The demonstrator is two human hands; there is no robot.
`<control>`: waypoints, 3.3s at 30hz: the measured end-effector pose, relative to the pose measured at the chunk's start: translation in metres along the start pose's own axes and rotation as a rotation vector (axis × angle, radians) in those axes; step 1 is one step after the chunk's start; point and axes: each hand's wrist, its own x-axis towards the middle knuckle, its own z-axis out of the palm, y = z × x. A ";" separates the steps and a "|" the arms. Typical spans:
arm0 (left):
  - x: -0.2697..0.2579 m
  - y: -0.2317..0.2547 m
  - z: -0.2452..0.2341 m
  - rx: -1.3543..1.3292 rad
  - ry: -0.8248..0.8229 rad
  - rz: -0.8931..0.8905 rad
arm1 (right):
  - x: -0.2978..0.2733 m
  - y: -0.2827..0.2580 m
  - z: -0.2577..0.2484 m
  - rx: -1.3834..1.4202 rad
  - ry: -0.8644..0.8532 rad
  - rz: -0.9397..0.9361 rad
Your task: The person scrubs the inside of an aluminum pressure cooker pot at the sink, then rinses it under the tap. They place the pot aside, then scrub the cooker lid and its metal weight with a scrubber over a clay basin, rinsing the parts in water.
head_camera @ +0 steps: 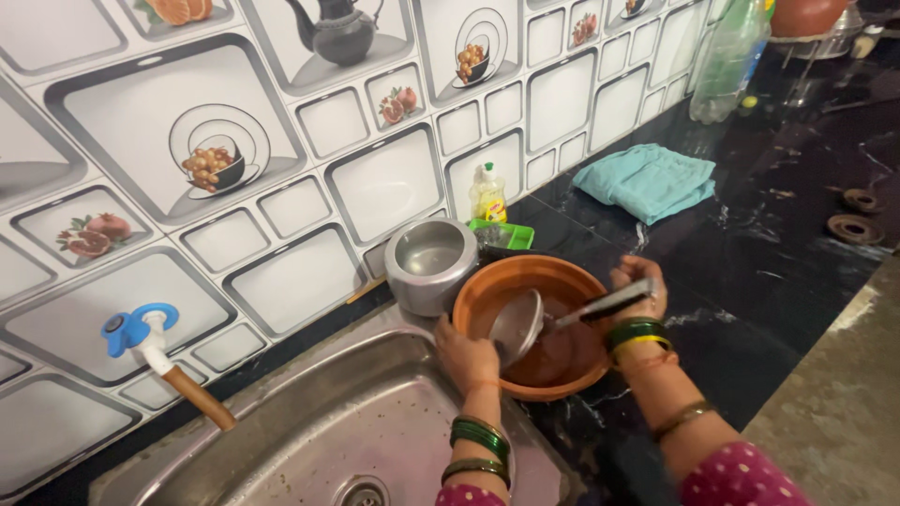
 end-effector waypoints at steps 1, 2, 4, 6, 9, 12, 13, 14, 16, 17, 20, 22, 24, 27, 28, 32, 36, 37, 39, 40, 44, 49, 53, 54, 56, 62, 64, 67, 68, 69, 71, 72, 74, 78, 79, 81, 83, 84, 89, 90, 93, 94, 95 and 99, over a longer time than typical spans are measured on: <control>-0.005 0.006 -0.002 0.145 -0.037 0.071 | 0.004 0.001 0.009 0.060 -0.028 -0.034; -0.006 0.012 -0.004 0.291 -0.073 0.142 | 0.006 0.002 0.021 0.232 -0.012 0.073; -0.006 0.025 -0.001 0.234 -0.221 0.295 | 0.002 0.001 0.054 0.571 0.015 0.294; -0.010 0.033 0.008 0.088 -0.339 0.432 | -0.013 -0.006 0.081 0.248 -0.136 0.248; -0.002 0.033 0.025 -0.152 -0.449 0.427 | -0.015 -0.026 0.118 0.111 -0.440 0.222; 0.018 0.023 0.036 -0.128 -0.448 0.207 | -0.010 -0.040 0.132 0.314 -0.607 0.521; 0.027 0.022 0.038 -0.106 -0.389 0.235 | -0.003 -0.043 0.127 0.325 -0.562 0.606; 0.034 0.020 0.038 -0.083 -0.329 0.264 | 0.002 -0.043 0.124 0.336 -0.517 0.689; 0.045 0.016 0.033 -0.109 -0.329 0.143 | 0.013 -0.038 0.106 0.574 -0.523 0.736; 0.048 0.015 0.031 -0.122 -0.328 0.084 | 0.014 -0.032 0.098 0.695 -0.524 0.758; 0.052 0.016 0.028 -0.393 -0.353 -0.018 | 0.004 -0.001 0.077 0.651 -0.110 0.962; 0.054 0.015 0.029 -0.354 -0.348 0.045 | -0.008 0.028 0.068 0.587 -0.083 1.000; 0.059 0.011 0.031 -0.322 -0.360 0.057 | -0.024 0.059 0.064 0.535 -0.082 1.038; 0.066 0.002 0.038 -0.271 -0.358 0.063 | -0.035 0.098 0.057 0.449 -0.067 1.108; 0.070 -0.001 0.040 -0.242 -0.321 0.107 | -0.036 0.108 0.057 0.415 -0.040 1.123; 0.078 -0.015 0.049 -0.294 -0.250 0.133 | -0.037 0.133 0.048 0.384 0.109 1.099; 0.089 -0.023 0.051 -0.281 -0.339 0.116 | -0.031 0.131 0.050 0.547 0.159 1.096; 0.091 -0.024 0.051 -0.301 -0.378 0.062 | -0.029 0.125 0.059 0.619 0.151 1.099; 0.097 -0.024 0.048 -0.334 -0.479 -0.040 | -0.023 0.106 0.085 0.940 0.027 1.084; 0.100 -0.022 0.049 -0.350 -0.549 -0.089 | -0.017 0.091 0.098 1.079 -0.041 1.092; 0.111 0.001 0.055 -0.619 -0.845 -0.239 | 0.024 -0.004 0.155 0.646 -0.736 1.134; 0.129 0.054 0.038 -0.531 -0.965 -0.395 | 0.057 -0.151 0.194 -0.798 -1.277 -0.041; 0.132 0.104 0.019 -0.664 -1.072 -0.341 | 0.050 -0.229 0.200 -1.088 -1.028 -0.043; 0.134 0.113 0.014 -0.662 -1.060 -0.330 | 0.048 -0.242 0.200 -1.154 -1.018 -0.177; 0.137 0.127 0.008 -0.657 -1.037 -0.310 | 0.044 -0.260 0.201 -1.166 -0.985 -0.277; 0.150 0.139 0.017 -0.566 -0.997 -0.141 | 0.039 -0.265 0.189 -0.881 -0.893 0.160; 0.149 0.135 0.021 -0.755 -1.067 0.004 | 0.042 -0.248 0.181 -0.733 -0.839 0.205; 0.144 0.132 0.023 -0.733 -0.998 0.071 | 0.046 -0.200 0.165 -0.411 -0.758 0.289; 0.142 0.131 0.022 -0.674 -0.947 0.065 | 0.047 -0.180 0.160 -0.260 -0.731 0.372; 0.138 0.131 0.021 -0.642 -0.876 0.093 | 0.048 -0.158 0.153 -0.109 -0.701 0.452; 0.129 0.130 0.018 -0.576 -0.733 0.149 | 0.039 -0.111 0.135 0.091 -0.498 0.541; 0.127 0.131 0.017 -0.589 -0.733 0.147 | 0.033 -0.088 0.127 0.247 -0.503 0.560; 0.121 0.129 0.017 -0.615 -0.736 0.141 | 0.017 -0.043 0.110 0.369 -0.287 0.708; 0.119 0.119 0.019 -0.703 -0.720 0.118 | -0.015 0.024 0.077 0.307 0.073 0.935; 0.121 0.115 0.019 -0.643 -0.678 0.125 | -0.022 0.037 0.069 0.304 0.101 0.951; 0.126 0.107 0.017 -0.567 -0.633 0.149 | -0.031 0.056 0.056 0.313 0.137 0.988; 0.135 0.100 0.015 -0.535 -0.624 0.187 | -0.035 0.072 0.047 0.315 0.175 1.020; 0.138 0.097 0.014 -0.590 -0.627 0.170 | -0.037 0.078 0.041 0.312 0.205 1.028; 0.141 0.085 0.009 -0.730 -0.608 0.117 | -0.044 0.090 0.032 0.374 0.287 1.021; 0.143 0.086 0.009 -0.674 -0.590 0.120 | -0.038 0.085 0.037 0.438 0.269 1.017; 0.149 0.079 0.009 -0.621 -0.592 0.075 | -0.020 0.055 0.064 0.728 0.131 1.017; 0.151 0.076 0.011 -0.681 -0.634 0.028 | -0.011 0.039 0.076 0.817 0.063 1.020; 0.152 0.073 0.014 -0.740 -0.676 -0.021 | 0.001 0.019 0.090 0.873 -0.028 1.022; 0.158 0.074 0.036 -0.651 -0.811 -0.204 | 0.045 -0.080 0.152 0.774 -0.380 1.041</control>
